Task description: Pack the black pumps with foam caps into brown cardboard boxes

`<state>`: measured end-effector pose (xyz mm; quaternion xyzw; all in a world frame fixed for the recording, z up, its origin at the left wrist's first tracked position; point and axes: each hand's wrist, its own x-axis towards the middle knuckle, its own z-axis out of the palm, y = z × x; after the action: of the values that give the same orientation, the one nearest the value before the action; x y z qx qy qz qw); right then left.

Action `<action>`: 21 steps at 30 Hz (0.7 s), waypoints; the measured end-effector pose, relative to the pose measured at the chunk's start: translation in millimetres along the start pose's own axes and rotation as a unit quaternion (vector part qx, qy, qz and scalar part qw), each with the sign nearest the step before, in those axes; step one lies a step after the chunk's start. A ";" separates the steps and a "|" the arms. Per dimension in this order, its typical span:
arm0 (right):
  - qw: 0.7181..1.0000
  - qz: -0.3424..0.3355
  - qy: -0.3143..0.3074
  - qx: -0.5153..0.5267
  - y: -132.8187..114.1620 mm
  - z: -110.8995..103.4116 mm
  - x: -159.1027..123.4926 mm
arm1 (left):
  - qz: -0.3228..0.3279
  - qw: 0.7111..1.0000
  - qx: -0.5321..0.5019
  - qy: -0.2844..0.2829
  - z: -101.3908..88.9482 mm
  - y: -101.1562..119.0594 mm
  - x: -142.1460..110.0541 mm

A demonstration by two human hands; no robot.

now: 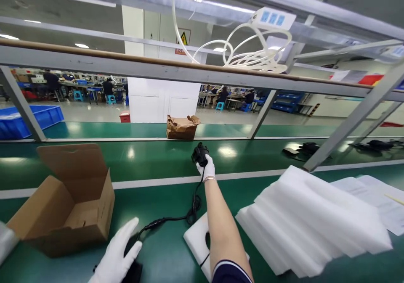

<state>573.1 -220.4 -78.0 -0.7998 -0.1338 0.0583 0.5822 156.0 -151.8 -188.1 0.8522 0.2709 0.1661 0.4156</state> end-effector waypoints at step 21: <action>0.874 -0.228 -0.236 -0.358 -22.4 -30.3 -293.8 | -0.220 0.608 -0.754 0.118 -120.6 13.8 -171.6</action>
<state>296.2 -324.5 -65.7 -0.8634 -0.4575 0.0586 0.2043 -37.8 -187.1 -114.7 0.1259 0.2759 0.3142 0.8996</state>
